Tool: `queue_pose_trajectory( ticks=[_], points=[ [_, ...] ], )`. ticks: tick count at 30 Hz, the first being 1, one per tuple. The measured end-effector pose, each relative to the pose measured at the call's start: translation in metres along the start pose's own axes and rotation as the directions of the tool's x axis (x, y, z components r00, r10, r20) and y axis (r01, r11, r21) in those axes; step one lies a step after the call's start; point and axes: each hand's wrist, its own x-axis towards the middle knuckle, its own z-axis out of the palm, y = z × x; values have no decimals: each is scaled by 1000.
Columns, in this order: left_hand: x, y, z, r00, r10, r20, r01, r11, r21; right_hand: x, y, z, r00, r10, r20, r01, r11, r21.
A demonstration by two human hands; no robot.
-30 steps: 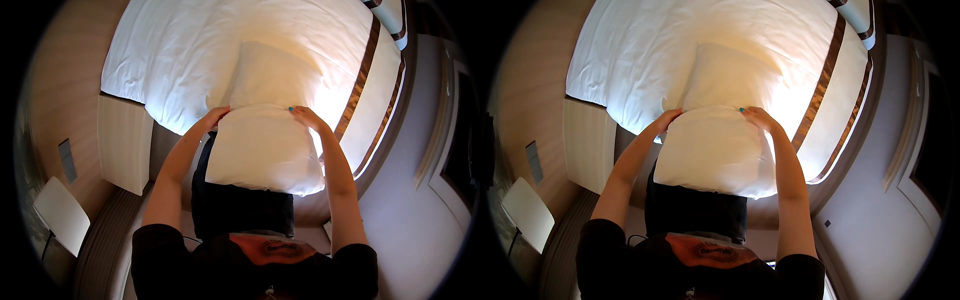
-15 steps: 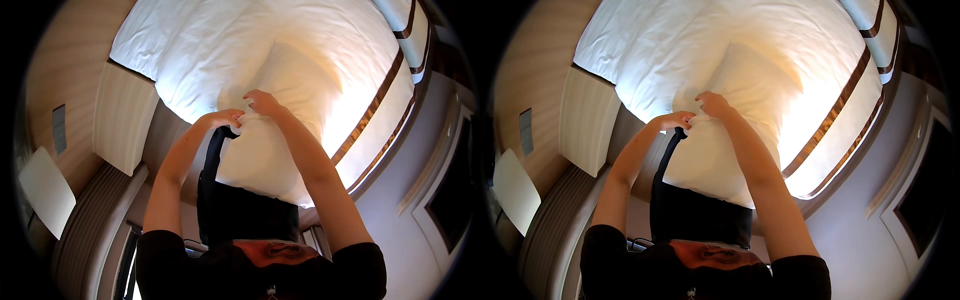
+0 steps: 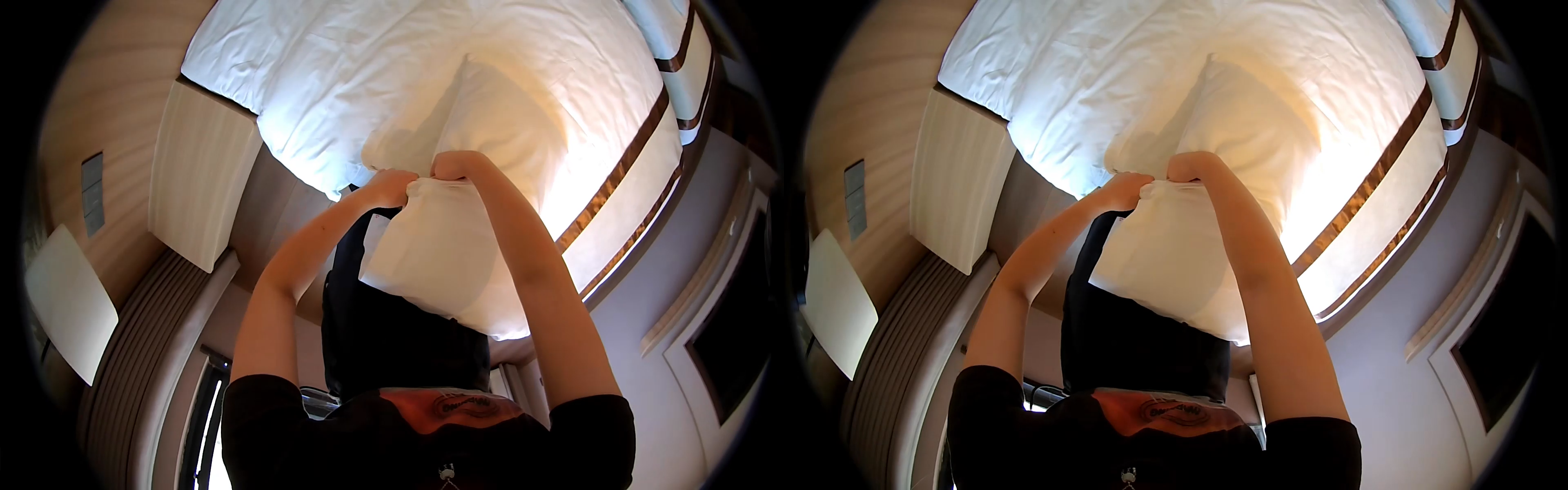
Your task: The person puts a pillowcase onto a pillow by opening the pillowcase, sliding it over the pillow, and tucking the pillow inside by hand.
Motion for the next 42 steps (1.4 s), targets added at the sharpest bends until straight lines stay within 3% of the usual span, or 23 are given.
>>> queue_pose_trajectory(
  ticks=[3,6,10,12,15,17,20,23,26,30,33,36,39,42],
  points=[
    [6,11,5,973,-58,-222,65,998,22,-21,10,3,999,-18,-47,25,988,153],
    [19,29,6,911,1,-413,-19,999,-40,-26,29,9,994,-100,-49,110,952,287],
    [47,64,1,867,61,-494,-128,986,-104,-53,51,15,979,-199,31,166,884,438],
    [67,74,1,864,81,-498,-175,974,-145,-69,64,29,977,-200,-68,196,733,651],
    [86,76,-1,857,119,-502,-169,984,-55,-112,58,44,969,-181,-167,235,473,849],
    [107,63,-2,870,109,-481,-63,992,112,-113,69,62,965,-144,-221,250,231,940],
    [121,49,10,884,59,-464,37,980,195,-134,39,48,994,101,-39,16,221,975],
    [107,16,16,918,18,-395,47,987,155,-128,29,39,973,-126,-193,230,495,838],
    [77,-3,12,966,-78,-248,126,975,183,-72,34,57,923,-77,-378,358,538,764],
    [51,-20,9,976,-135,-169,173,956,238,-55,52,57,918,-97,-383,395,256,882],
    [42,-24,-1,998,-4,-68,22,965,260,-75,84,58,937,-160,-312,350,470,810],
    [52,-19,-15,989,-66,-135,95,970,224,-130,96,55,947,-88,-308,242,827,508],
    [60,18,-31,920,5,-392,-18,999,-30,-133,149,75,938,-195,-286,333,733,593],
    [78,59,-32,886,48,-461,-130,981,-147,-119,185,85,881,33,-472,306,721,622]
  ],
)
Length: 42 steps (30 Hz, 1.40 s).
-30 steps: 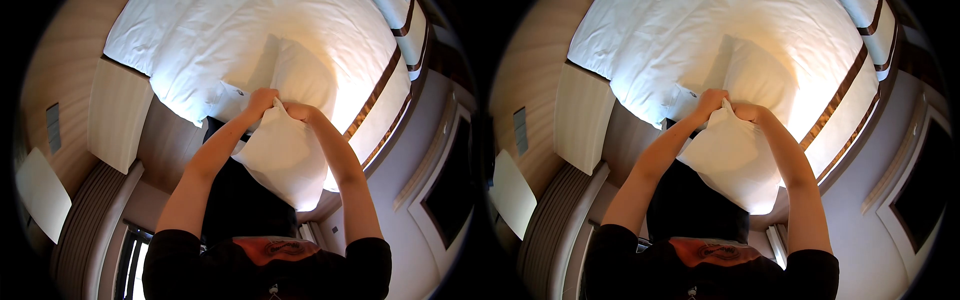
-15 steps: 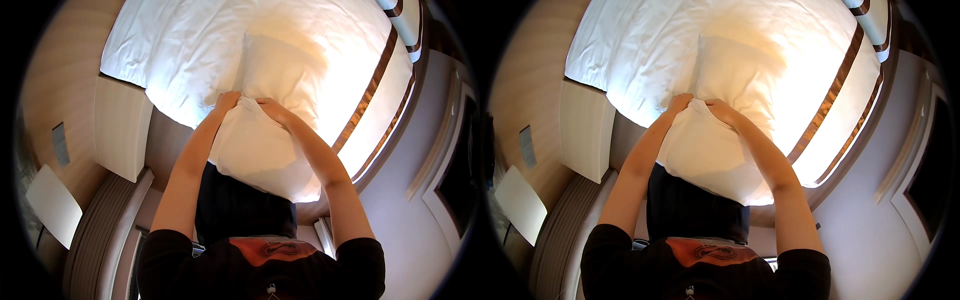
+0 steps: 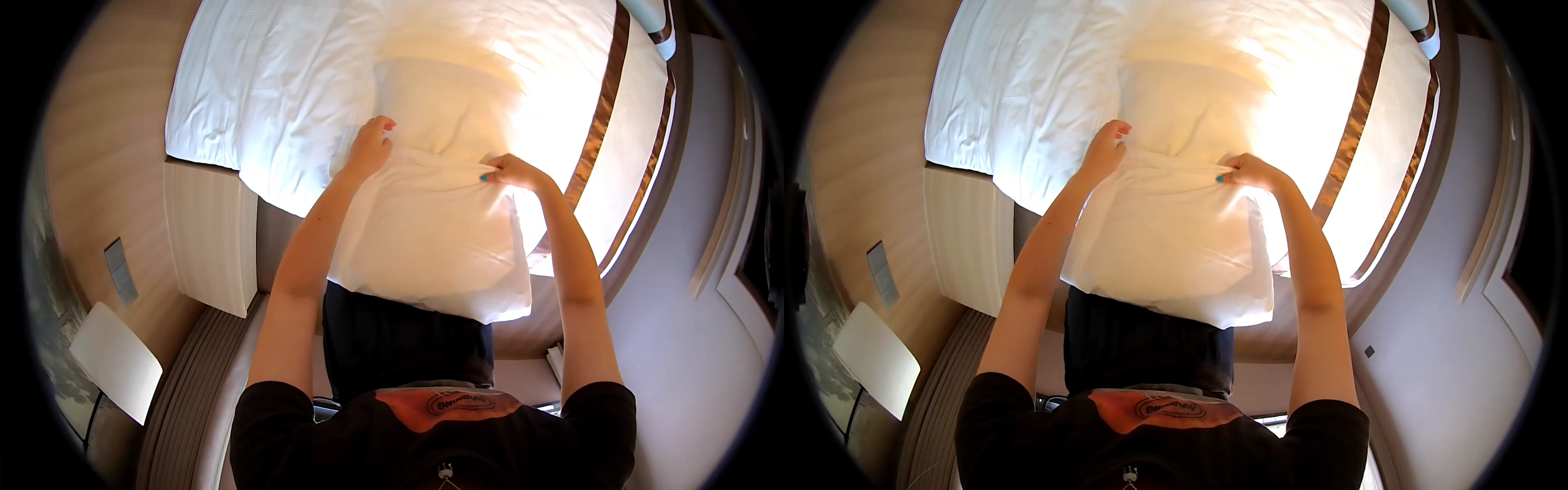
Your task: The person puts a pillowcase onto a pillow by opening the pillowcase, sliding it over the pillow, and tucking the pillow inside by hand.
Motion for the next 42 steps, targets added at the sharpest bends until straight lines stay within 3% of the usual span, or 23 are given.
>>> queue_pose_trajectory(
  ticks=[3,6,9,10,12,13,15,16,17,20,21,25,27,29,32,33,36,37,39,40,42],
  points=[
    [9,18,33,985,136,105,-131,990,-53,8,3,-6,971,4,-239,10,998,60],
    [5,64,52,924,283,256,-349,897,271,23,-1,15,878,-83,-472,143,985,93],
    [3,81,67,868,344,359,-457,837,302,30,-3,27,837,-28,-547,155,970,188],
    [4,94,65,877,200,437,-351,888,298,34,1,28,827,-21,-562,161,967,199],
    [7,115,61,814,-94,573,-121,938,326,36,13,23,899,13,-438,200,878,436],
    [6,117,63,760,-132,637,-146,920,365,33,20,19,928,14,-371,205,813,544],
    [4,120,63,634,-217,742,-204,879,431,23,34,11,917,47,-396,159,868,470],
    [3,119,64,593,-245,767,-169,893,417,15,38,4,911,62,-408,133,892,433],
    [3,117,65,551,-273,789,-133,904,406,5,43,-7,962,122,-242,-20,922,387],
    [0,123,64,493,-299,817,-44,929,367,-2,61,-2,982,-9,-190,-7,997,-83],
    [-2,126,65,486,-299,821,-17,936,351,-3,64,1,991,-16,-135,-2,991,-136],
    [-9,143,72,468,-277,839,59,957,284,-15,60,25,973,-118,-199,79,978,-194],
    [-13,153,79,431,-218,876,87,976,200,-2,66,39,982,-118,-149,95,984,-151],
    [-9,150,94,345,-304,888,90,952,291,2,62,53,970,-153,-191,112,971,-210],
    [-3,158,95,279,-389,878,75,920,384,10,68,62,952,-216,-216,185,970,-156],
    [-1,162,90,265,-417,870,58,907,417,-6,62,55,960,-132,-246,154,985,74],
    [-7,167,74,379,-420,824,73,902,426,-12,82,50,980,-72,-186,147,892,429],
    [-9,161,71,416,-387,823,75,916,393,-16,83,49,987,-69,-146,130,878,460],
    [-15,140,70,489,-316,813,77,944,321,-21,80,50,990,-72,-120,115,910,398],
    [-22,133,70,592,-261,763,-4,945,326,-26,77,53,992,-69,-103,103,924,367],
    [-35,126,69,765,-110,635,-157,924,349,-37,63,70,959,-122,-254,182,956,228]
  ],
)
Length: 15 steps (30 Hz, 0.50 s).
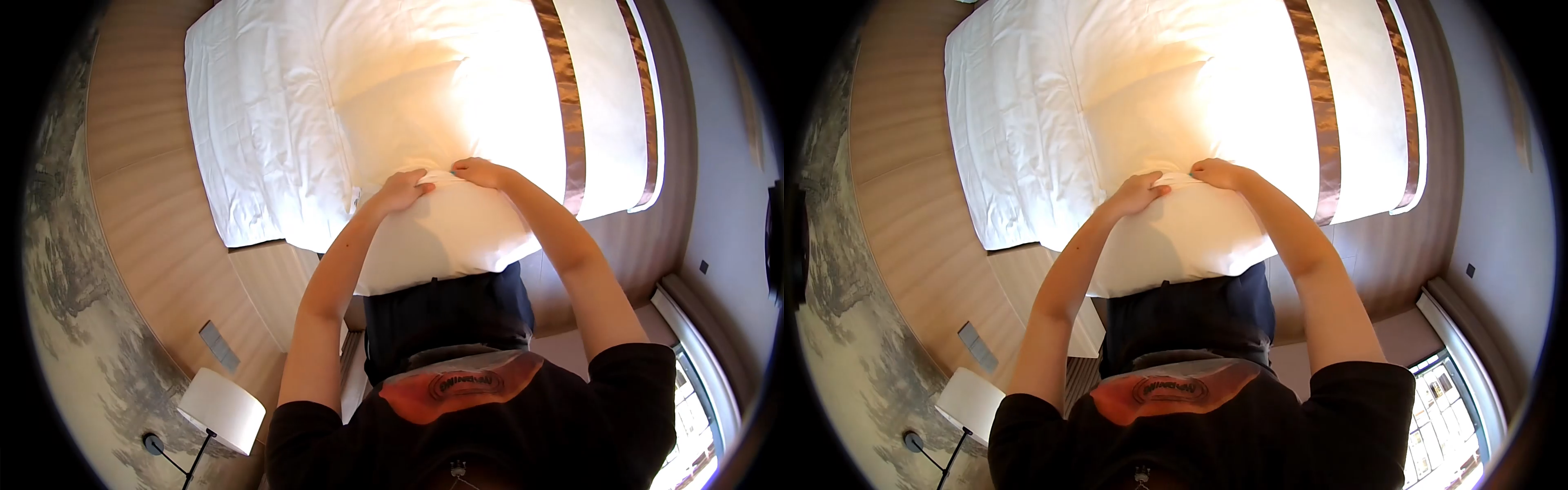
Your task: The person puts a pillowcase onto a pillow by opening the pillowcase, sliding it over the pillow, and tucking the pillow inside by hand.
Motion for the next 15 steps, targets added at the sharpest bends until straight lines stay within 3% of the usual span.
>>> queue_pose_trajectory(
  ticks=[1,4,7,10,13,15],
  points=[
    [-5,1,4,1000,-8,-26,8,1000,-13,-6,-7,8,997,-54,-59,50,996,-67],
    [-18,13,0,992,-51,-115,50,999,-16,-14,-25,12,995,90,37,-86,992,-94],
    [-29,28,-9,973,-75,-216,76,997,-5,-18,-50,13,997,63,39,-59,993,-102],
    [-30,31,-32,948,19,-317,-48,996,-82,-5,-64,14,998,-60,-6,60,998,4],
    [-49,39,-70,924,59,-378,-151,964,-218,-33,-128,-5,981,-53,185,9,973,230],
    [-66,53,-106,951,65,-301,-153,948,-279,-59,-179,-17,961,6,278,-120,912,393]
  ],
)
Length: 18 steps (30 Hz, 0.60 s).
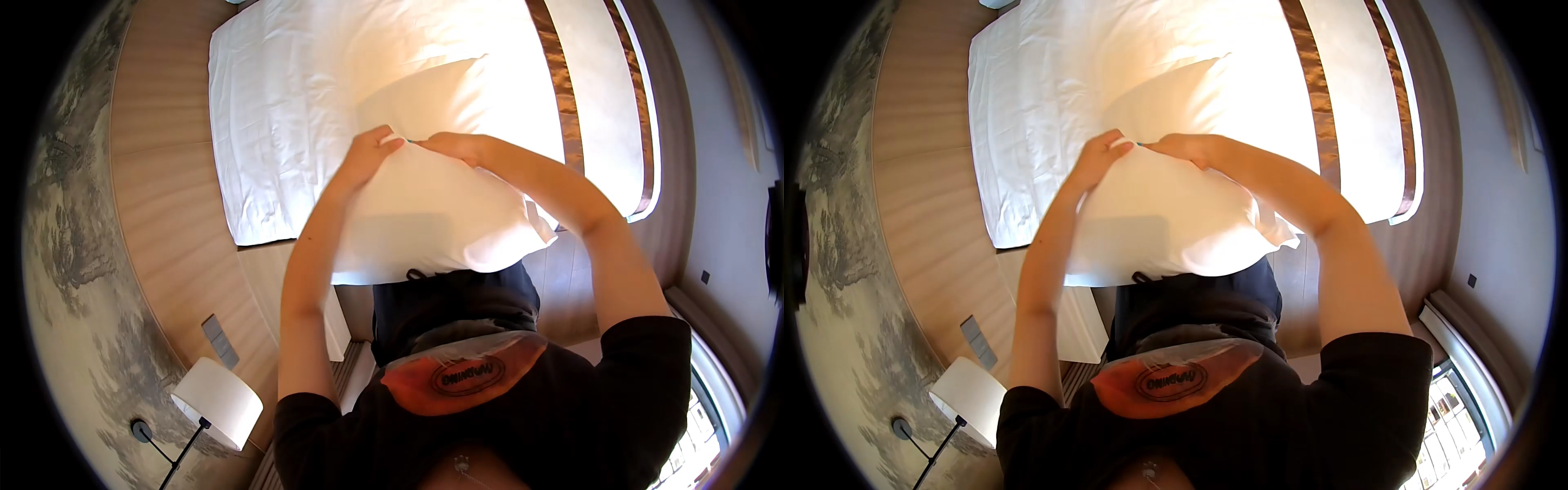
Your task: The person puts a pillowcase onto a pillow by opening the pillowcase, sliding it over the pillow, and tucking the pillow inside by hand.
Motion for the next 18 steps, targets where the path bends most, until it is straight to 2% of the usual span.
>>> queue_pose_trajectory(
  ticks=[1,3,4,5,7,8,11,12,14,15,16,18],
  points=[
    [-3,13,-15,999,-10,39,11,1000,-29,-7,-10,7,998,42,40,-46,994,98],
    [-12,41,-39,956,-200,215,218,974,-64,-2,-11,10,986,11,167,-38,987,157],
    [-18,57,-47,913,-269,306,270,962,41,0,-6,12,977,-11,211,-22,988,153],
    [-21,57,-45,917,-243,315,223,970,97,2,0,11,966,-34,256,-5,988,153],
    [-24,46,-37,923,-181,340,111,970,217,13,14,13,993,-2,122,-5,998,60],
    [-22,36,-32,910,-235,342,164,961,223,19,20,10,999,6,48,-7,1000,17],
    [-5,-20,-4,926,-273,261,249,961,121,30,43,-7,970,-102,-220,53,974,-220],
    [3,-40,8,933,-256,254,191,948,254,43,61,-15,946,-124,-299,-5,918,-397],
    [19,-68,34,943,-211,257,58,865,499,42,95,-20,926,-177,-335,58,940,-336],
    [24,-69,40,955,-186,229,45,860,509,41,112,-24,912,-203,-356,89,946,-310],
    [28,-68,43,967,-157,200,33,856,516,40,128,-27,869,-256,-424,200,965,-172],
    [34,-62,50,980,-107,168,16,884,467,24,152,-41,861,-274,-429,261,961,-89]
  ],
)
